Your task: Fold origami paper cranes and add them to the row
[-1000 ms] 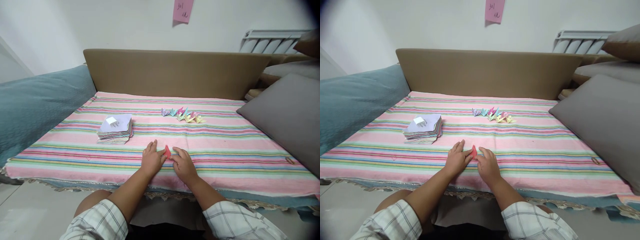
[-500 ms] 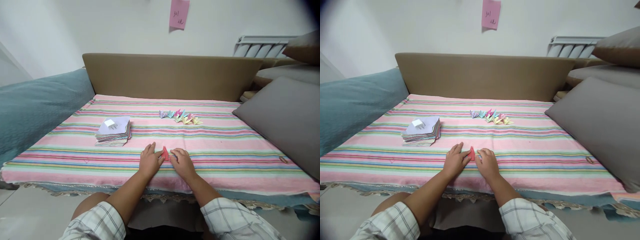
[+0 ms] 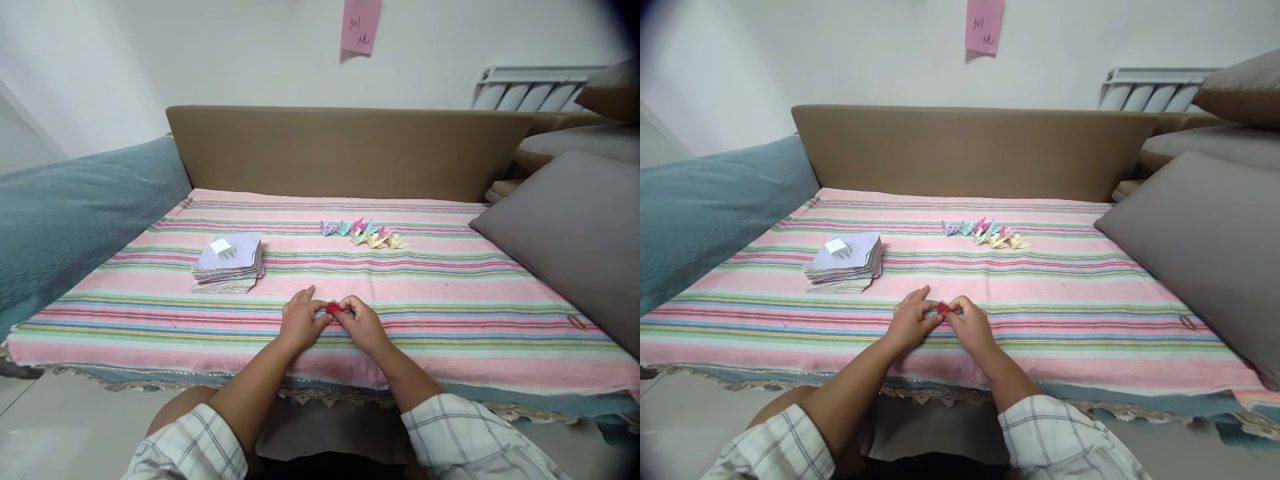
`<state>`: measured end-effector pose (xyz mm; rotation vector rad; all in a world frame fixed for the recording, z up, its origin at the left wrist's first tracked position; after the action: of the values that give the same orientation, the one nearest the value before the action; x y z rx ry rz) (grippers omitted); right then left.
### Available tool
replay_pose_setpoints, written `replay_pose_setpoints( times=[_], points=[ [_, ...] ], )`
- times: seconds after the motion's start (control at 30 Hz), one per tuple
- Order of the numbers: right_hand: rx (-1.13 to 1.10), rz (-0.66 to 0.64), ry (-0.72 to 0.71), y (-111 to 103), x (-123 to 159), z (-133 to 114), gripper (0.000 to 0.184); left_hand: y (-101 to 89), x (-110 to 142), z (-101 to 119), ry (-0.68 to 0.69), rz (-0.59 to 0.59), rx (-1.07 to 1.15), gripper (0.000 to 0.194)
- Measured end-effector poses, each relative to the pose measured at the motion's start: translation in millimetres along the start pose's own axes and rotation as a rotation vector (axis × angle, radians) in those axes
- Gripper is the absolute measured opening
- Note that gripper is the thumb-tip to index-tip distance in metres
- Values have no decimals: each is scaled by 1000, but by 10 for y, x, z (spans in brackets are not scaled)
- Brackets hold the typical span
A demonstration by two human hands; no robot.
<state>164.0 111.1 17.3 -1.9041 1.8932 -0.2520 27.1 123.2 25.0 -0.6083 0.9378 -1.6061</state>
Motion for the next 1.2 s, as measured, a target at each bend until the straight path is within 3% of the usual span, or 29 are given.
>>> replay_pose_setpoints(
  times=[0.1,0.23,0.4,0.6,0.7,0.83,0.9,1.2],
  points=[
    [-337,-29,27,38,-12,12,17,-5,6,34,8,-38,410,18],
    [-604,-36,56,68,-22,-8,26,50,51,54,-102,-101,972,26],
    [-709,-3,45,30,-29,-62,26,116,107,100,-227,-130,1302,32],
    [-746,-101,43,71,1,-135,28,196,141,35,-392,-109,1371,34],
    [-757,-150,45,90,10,-143,38,172,134,80,-315,-128,1271,33],
    [-678,-133,31,51,-7,-116,21,134,131,131,-184,-117,1148,29],
    [-642,-101,20,25,-14,-97,22,121,131,143,-138,-96,1124,27],
    [-611,-67,9,29,6,-99,22,247,146,143,-162,-161,1083,32]
  ],
)
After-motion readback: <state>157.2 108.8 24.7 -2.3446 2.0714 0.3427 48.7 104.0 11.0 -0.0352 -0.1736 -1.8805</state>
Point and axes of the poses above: each hand's wrist, its own x-axis away from the middle knuckle, its own y-axis out of the palm, z = x × y, the point moved 9 cm from there along -x, towards the middle knuckle, and after that the axes turned 1 degree about -y, right-handed, at the moved point
